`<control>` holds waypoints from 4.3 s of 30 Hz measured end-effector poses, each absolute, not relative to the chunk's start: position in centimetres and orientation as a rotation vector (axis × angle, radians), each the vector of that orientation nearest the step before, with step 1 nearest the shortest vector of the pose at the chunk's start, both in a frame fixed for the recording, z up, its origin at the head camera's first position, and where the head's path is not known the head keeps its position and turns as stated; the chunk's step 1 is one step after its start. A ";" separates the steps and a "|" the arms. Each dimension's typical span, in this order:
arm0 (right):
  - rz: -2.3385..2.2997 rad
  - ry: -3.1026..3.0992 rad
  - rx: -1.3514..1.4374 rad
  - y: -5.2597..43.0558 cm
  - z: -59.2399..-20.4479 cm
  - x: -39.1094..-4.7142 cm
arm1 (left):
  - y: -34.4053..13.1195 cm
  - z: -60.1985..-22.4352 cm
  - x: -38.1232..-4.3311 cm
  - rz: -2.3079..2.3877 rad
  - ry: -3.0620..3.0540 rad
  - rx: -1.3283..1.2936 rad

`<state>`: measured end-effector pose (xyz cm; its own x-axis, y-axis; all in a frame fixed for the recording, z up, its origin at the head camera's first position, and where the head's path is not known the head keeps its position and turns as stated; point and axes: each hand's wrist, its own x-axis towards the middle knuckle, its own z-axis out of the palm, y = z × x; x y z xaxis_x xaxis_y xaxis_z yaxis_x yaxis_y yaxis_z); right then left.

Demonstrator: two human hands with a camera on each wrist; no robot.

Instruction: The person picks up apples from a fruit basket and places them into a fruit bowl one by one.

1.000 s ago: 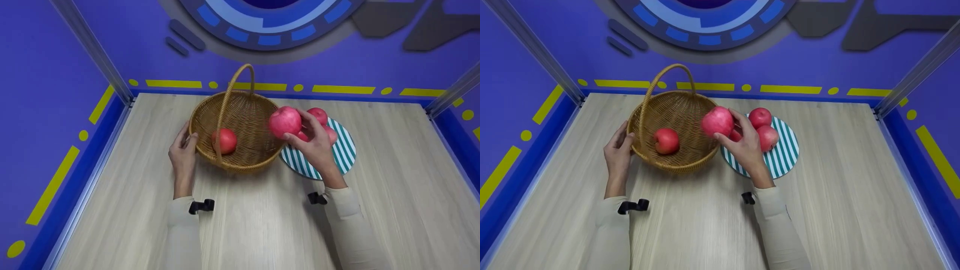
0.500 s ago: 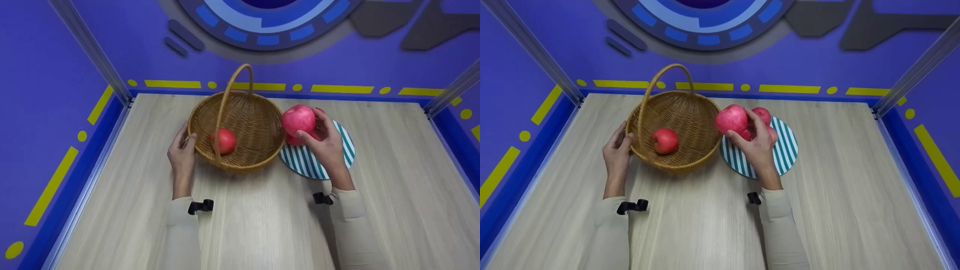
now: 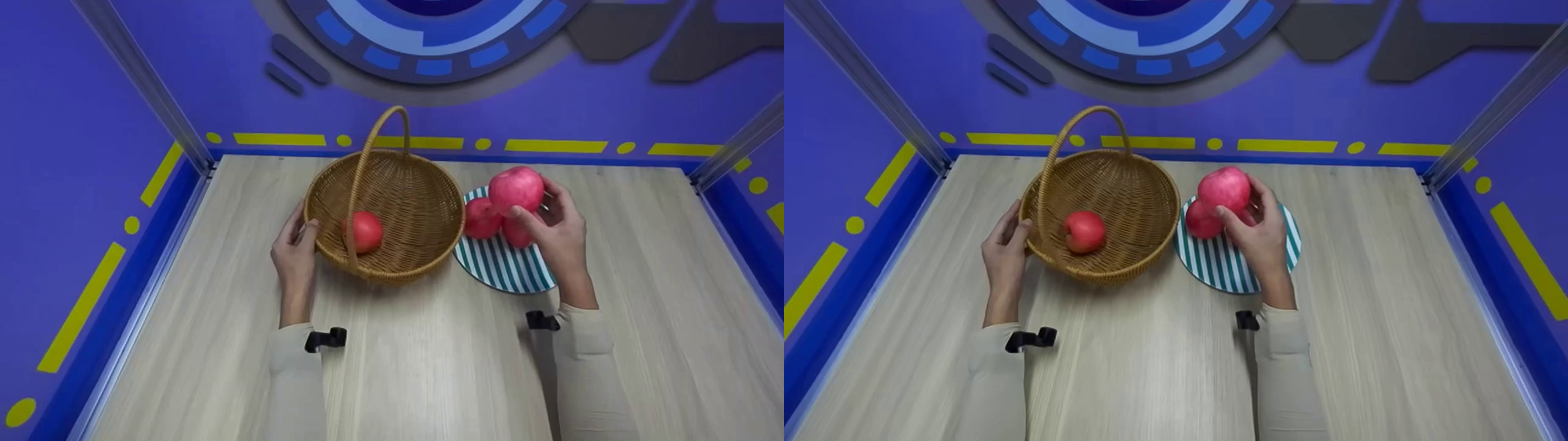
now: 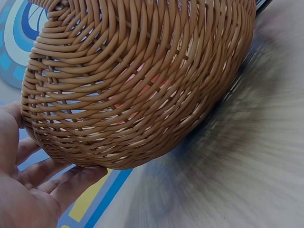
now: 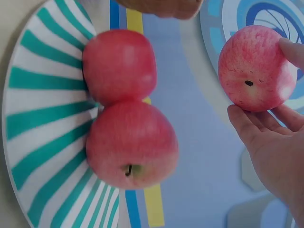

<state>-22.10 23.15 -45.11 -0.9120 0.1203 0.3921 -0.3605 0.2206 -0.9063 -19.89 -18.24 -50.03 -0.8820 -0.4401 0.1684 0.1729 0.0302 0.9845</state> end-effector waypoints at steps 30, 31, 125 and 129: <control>1.792 -2.037 -0.099 29.1 -47.2 -23.1 | -18.1 -49.3 -19.8 -1.933 -1.905 0.336; 1.788 -2.045 -0.110 29.3 -47.4 -23.1 | -18.1 -49.3 -19.8 -1.923 -1.907 0.331; 1.683 -2.621 -0.443 34.1 -50.2 -22.8 | -18.1 -49.8 -20.1 -1.904 -1.928 0.360; 1.665 -2.616 -0.453 34.0 -49.7 -22.7 | -18.2 -49.9 -20.1 -1.896 -1.930 0.364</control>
